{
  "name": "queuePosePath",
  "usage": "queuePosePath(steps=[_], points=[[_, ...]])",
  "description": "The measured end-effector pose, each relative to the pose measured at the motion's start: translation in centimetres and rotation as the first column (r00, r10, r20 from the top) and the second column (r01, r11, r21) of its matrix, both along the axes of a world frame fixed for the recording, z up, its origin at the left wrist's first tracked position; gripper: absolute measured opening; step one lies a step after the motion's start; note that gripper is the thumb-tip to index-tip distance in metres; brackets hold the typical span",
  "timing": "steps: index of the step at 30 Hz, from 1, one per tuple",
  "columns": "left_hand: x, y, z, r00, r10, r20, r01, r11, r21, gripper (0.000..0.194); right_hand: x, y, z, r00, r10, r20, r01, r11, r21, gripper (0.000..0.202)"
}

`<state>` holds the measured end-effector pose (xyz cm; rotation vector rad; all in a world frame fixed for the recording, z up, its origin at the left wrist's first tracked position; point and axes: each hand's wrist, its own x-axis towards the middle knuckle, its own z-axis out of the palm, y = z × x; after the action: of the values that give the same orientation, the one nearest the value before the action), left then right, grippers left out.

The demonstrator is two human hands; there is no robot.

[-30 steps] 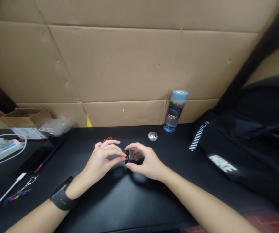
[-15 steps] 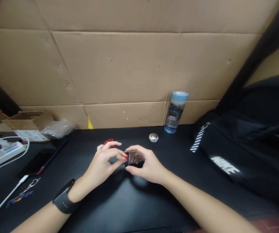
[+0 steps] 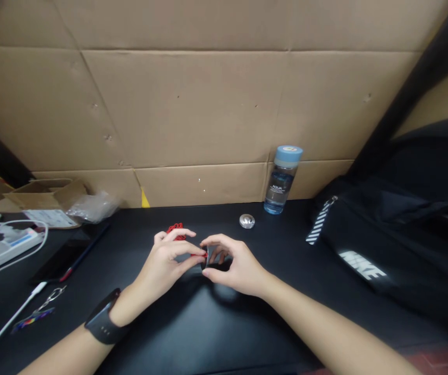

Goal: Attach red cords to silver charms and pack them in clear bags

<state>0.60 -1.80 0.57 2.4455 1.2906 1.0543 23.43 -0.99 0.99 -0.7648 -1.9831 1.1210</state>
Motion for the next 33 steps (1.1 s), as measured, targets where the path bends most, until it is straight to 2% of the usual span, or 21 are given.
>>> queuePosePath(steps=[7, 15, 21, 27, 33], points=[[0.1, 0.0, 0.2, 0.999, 0.035, -0.014, -0.035, 0.999, 0.031, 0.002, 0.0, -0.1, 0.0, 1.0, -0.007, 0.027, 0.006, 1.0, 0.012, 0.049], [0.3, -0.3, 0.3, 0.999, 0.022, -0.038, -0.019, 0.997, 0.079, 0.005, 0.1, 0.0, -0.3, 0.999, -0.031, 0.012, 0.031, 0.999, 0.03, 0.049], [0.7, -0.5, 0.2, 0.999, 0.028, -0.016, -0.028, 0.998, 0.05, 0.005, 0.0, -0.1, -0.4, 0.998, -0.061, 0.011, 0.06, 0.997, 0.057, 0.051], [1.2, -0.5, 0.2, 0.997, 0.062, 0.048, -0.056, 0.992, -0.112, 0.009, -0.2, -0.1, -0.6, 0.995, -0.103, -0.001, 0.102, 0.983, 0.15, 0.052], [1.4, -0.5, 0.2, 0.98, 0.066, 0.186, -0.015, 0.964, -0.265, 0.011, -0.1, 0.1, -1.0, 0.996, -0.087, 0.01, 0.08, 0.953, 0.292, 0.051]])
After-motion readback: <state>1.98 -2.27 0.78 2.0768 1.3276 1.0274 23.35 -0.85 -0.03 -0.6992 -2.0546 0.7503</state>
